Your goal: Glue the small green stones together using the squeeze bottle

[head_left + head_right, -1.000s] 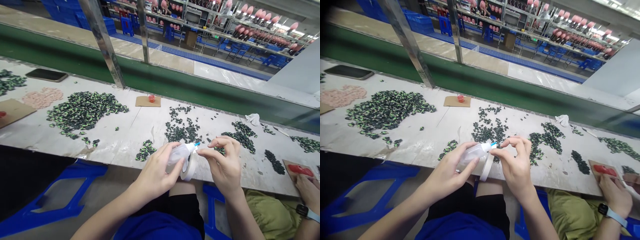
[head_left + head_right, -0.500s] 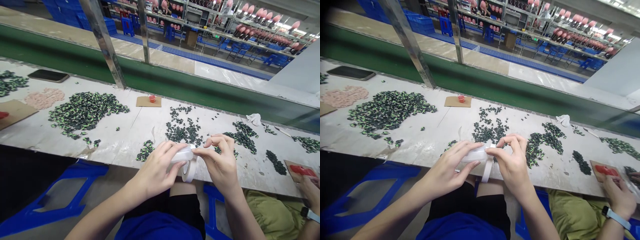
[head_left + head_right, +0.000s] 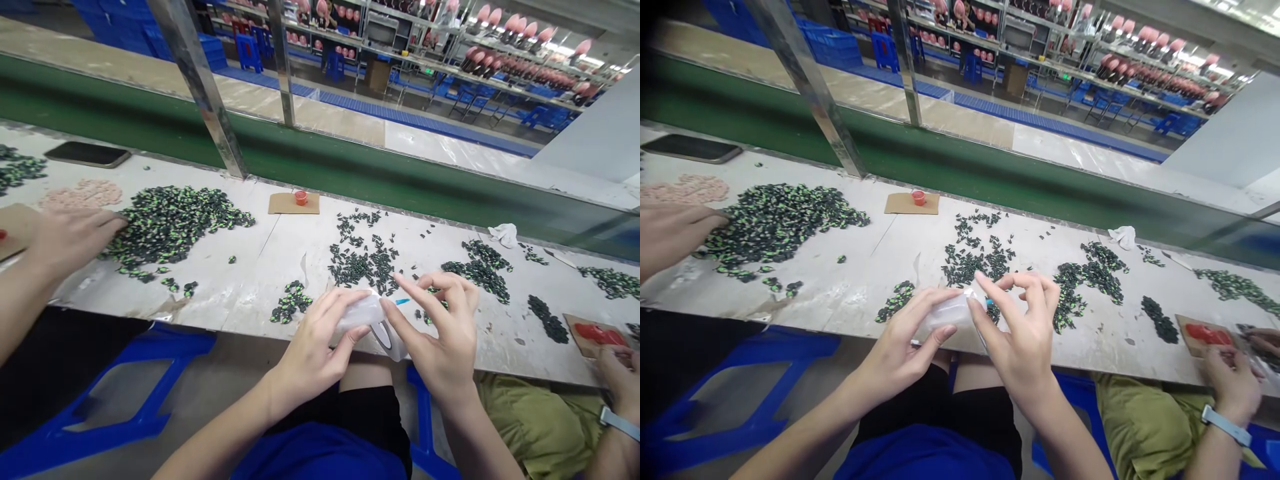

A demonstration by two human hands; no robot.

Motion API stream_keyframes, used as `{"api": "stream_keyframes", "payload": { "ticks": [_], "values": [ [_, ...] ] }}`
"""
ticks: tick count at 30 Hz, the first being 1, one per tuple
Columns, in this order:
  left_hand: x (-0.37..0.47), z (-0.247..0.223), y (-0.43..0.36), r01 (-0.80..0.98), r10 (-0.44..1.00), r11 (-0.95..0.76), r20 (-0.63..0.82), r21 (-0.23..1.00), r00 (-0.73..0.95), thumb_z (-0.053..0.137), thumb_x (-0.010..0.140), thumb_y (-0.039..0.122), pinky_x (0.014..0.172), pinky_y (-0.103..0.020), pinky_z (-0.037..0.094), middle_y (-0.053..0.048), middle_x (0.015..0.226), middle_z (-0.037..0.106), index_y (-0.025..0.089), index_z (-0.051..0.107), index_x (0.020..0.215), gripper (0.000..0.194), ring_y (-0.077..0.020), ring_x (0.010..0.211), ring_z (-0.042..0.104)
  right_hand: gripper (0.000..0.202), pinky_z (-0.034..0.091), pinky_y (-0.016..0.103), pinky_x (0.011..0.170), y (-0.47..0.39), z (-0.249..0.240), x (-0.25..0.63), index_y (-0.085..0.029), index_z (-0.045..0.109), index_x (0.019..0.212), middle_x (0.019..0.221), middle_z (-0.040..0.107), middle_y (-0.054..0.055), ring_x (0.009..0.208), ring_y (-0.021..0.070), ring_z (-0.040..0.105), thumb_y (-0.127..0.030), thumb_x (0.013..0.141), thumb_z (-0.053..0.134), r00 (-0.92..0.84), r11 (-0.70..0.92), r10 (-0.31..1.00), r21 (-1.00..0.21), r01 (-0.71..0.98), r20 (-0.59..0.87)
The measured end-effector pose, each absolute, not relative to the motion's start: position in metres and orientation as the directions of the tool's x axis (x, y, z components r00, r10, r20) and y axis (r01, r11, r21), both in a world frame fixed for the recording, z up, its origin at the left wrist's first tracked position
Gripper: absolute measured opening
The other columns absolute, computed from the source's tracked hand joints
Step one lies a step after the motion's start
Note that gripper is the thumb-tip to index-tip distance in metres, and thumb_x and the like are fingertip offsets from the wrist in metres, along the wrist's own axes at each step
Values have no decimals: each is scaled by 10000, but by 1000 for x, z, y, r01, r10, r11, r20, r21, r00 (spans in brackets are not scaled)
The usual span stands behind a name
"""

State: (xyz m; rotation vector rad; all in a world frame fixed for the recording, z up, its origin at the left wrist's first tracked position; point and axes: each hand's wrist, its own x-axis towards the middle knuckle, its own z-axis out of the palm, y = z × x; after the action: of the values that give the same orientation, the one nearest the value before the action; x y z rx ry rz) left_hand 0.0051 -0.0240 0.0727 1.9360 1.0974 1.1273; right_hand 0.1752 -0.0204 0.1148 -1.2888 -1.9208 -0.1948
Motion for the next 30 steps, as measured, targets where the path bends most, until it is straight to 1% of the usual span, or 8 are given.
{"api": "stream_keyframes", "payload": {
  "ticks": [4,7,10,14,18,24,27,30],
  "values": [
    [9,69,-28,278,926,-359,302,891,226,485,932,264,967,-371,470,-99,1197,620,208,536,1218,297,-227,1140,572,326,468,427,829,-23,108,170,-274,627,1154,963,583,74,975,255,513,-269,833,683,-19,406,708,-386,828,706],
    [11,68,-31,224,936,-334,295,916,192,481,935,281,975,-358,470,-90,1223,609,213,544,1217,297,-222,1162,567,348,488,414,821,-28,102,172,-253,596,1164,1071,600,92,1049,264,527,-315,831,678,116,355,765,-565,744,633],
    [10,67,-32,194,946,-311,285,930,153,489,934,308,967,-357,471,-87,1207,615,218,546,1227,312,-222,1121,587,400,501,417,881,-36,94,177,-254,542,1225,1237,567,110,1178,270,519,-360,851,637,189,302,868,-789,535,460],
    [8,67,-34,179,962,-261,242,948,124,492,929,360,939,-356,481,-94,1202,617,210,559,1218,332,-233,1082,604,611,515,412,946,-47,81,177,-270,425,1338,1376,500,122,1279,274,489,-418,801,678,-2,162,986,-961,223,166],
    [5,67,-34,121,971,-210,193,970,140,501,922,391,905,-336,493,-81,1192,629,214,571,1205,341,-224,1037,618,693,549,366,914,-51,71,165,-307,376,1346,1398,482,104,1212,241,559,-318,753,736,-80,17,997,-991,130,7],
    [1,61,-34,18,993,-90,88,996,83,547,893,421,865,-317,501,-82,1151,649,193,579,1206,388,-238,1020,623,412,592,307,751,-48,76,155,-255,532,1143,1062,672,62,937,206,690,-353,781,703,53,-29,998,-990,139,-22],
    [1,57,-33,-30,997,-56,58,998,50,552,890,429,845,-316,503,-88,1140,645,186,575,1203,397,-239,1011,622,355,583,261,607,-48,79,156,-227,595,1070,866,721,35,767,193,709,-386,773,709,100,8,995,-987,162,25],
    [2,54,-33,-51,998,-51,53,997,36,553,888,438,868,-331,493,-96,1138,640,180,582,1188,397,-242,1015,614,260,561,247,555,-49,85,156,-214,674,995,794,741,30,685,186,703,-364,784,698,127,120,978,-939,323,168]
  ]
}}
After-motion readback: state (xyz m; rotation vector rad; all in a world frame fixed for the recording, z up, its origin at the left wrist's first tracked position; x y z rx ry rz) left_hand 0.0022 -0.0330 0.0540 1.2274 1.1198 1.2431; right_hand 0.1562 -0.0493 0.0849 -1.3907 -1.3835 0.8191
